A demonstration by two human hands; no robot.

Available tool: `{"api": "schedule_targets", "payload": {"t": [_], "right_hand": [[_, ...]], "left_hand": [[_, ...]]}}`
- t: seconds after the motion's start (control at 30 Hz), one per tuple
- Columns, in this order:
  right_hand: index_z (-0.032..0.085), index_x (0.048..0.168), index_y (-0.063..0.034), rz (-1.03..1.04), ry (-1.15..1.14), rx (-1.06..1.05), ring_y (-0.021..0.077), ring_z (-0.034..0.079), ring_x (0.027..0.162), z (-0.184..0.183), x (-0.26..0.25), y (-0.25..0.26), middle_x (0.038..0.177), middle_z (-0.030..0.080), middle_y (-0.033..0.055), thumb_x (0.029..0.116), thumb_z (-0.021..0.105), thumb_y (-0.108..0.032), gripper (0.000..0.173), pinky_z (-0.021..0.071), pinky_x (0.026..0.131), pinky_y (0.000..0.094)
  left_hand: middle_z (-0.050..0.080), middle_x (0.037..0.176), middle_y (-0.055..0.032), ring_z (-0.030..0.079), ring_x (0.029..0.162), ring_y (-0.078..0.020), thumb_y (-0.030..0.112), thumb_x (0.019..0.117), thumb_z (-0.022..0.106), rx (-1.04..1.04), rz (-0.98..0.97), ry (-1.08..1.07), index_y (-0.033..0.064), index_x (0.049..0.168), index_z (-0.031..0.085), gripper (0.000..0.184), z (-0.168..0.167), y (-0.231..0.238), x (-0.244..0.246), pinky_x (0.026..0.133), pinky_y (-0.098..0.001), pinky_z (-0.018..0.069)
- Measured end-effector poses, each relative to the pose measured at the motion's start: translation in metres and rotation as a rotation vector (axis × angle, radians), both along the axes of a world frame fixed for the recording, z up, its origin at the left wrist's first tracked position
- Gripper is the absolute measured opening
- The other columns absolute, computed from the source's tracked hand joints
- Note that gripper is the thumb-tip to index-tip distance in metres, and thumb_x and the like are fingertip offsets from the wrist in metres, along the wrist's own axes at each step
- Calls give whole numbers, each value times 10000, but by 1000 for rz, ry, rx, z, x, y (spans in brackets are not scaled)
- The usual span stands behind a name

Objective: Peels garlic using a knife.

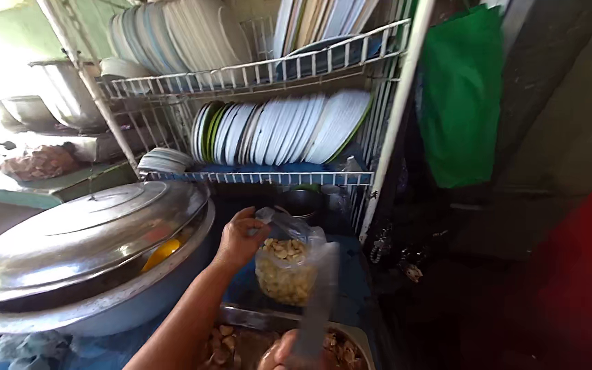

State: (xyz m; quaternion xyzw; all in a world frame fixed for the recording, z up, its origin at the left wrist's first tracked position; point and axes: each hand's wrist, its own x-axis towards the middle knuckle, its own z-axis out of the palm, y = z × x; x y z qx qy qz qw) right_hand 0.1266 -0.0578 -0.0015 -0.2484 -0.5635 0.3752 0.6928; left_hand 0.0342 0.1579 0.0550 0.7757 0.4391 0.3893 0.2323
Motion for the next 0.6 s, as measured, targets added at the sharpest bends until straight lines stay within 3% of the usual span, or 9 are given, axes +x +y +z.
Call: {"api": "schedule_targets", "payload": {"t": [0.07,0.1,0.13,0.2,0.23,0.33,0.47,0.6], "right_hand": [[516,1139,-59,28,111,-8,61,623,674,3,3,0,863,673,7,990,445,-7,174,529,572,233],[510,1134,-65,24,144,-39,64,628,663,5,5,-1,866,678,5,981,422,15,194,534,560,230],[492,1119,-58,6,157,-86,67,626,640,7,5,-2,859,678,7,970,393,39,203,533,539,227],[455,1094,-43,-33,170,-194,63,612,591,10,4,-3,828,670,8,963,345,59,198,517,500,213],[446,1081,-35,-55,178,-250,65,606,566,11,2,-2,807,667,13,959,331,63,194,509,483,209],[433,1070,-21,-99,212,-421,78,591,511,14,1,-2,765,657,32,973,305,56,179,501,443,213],[420,1085,-34,-73,222,-608,86,576,489,11,11,-17,745,639,32,988,287,46,183,502,438,224],[431,1079,-40,-114,109,-604,84,590,513,3,23,-31,758,652,19,971,317,58,185,504,448,222]], "left_hand": [[683,1162,-140,671,1055,-241,227,963,690,50,66,-24,35,914,735,203,-6,-19,-9,900,-468,567],[702,1044,-143,689,959,-264,253,975,671,-18,78,103,25,943,739,240,-11,-30,-17,861,-507,574],[703,1000,-162,690,945,-304,280,996,642,-154,37,281,15,989,733,281,-15,-41,-24,872,-553,560],[689,1101,-229,657,1084,-394,334,1057,546,-417,-123,610,-16,1123,704,389,-27,-55,-36,967,-633,487],[676,1133,-244,636,1125,-413,354,1076,500,-464,-170,695,-24,1136,694,429,-33,-60,-40,985,-642,466],[662,1225,-244,588,1232,-408,341,1100,446,-474,-208,748,-20,1186,690,445,-35,-78,-47,1078,-624,393],[681,1202,-208,618,1201,-382,367,1086,472,-479,-200,732,20,1159,709,427,-37,-100,-52,1029,-614,449],[690,1127,-203,639,1140,-369,389,1085,468,-491,-239,736,17,1105,714,446,-34,-117,-57,980,-596,478]]}}
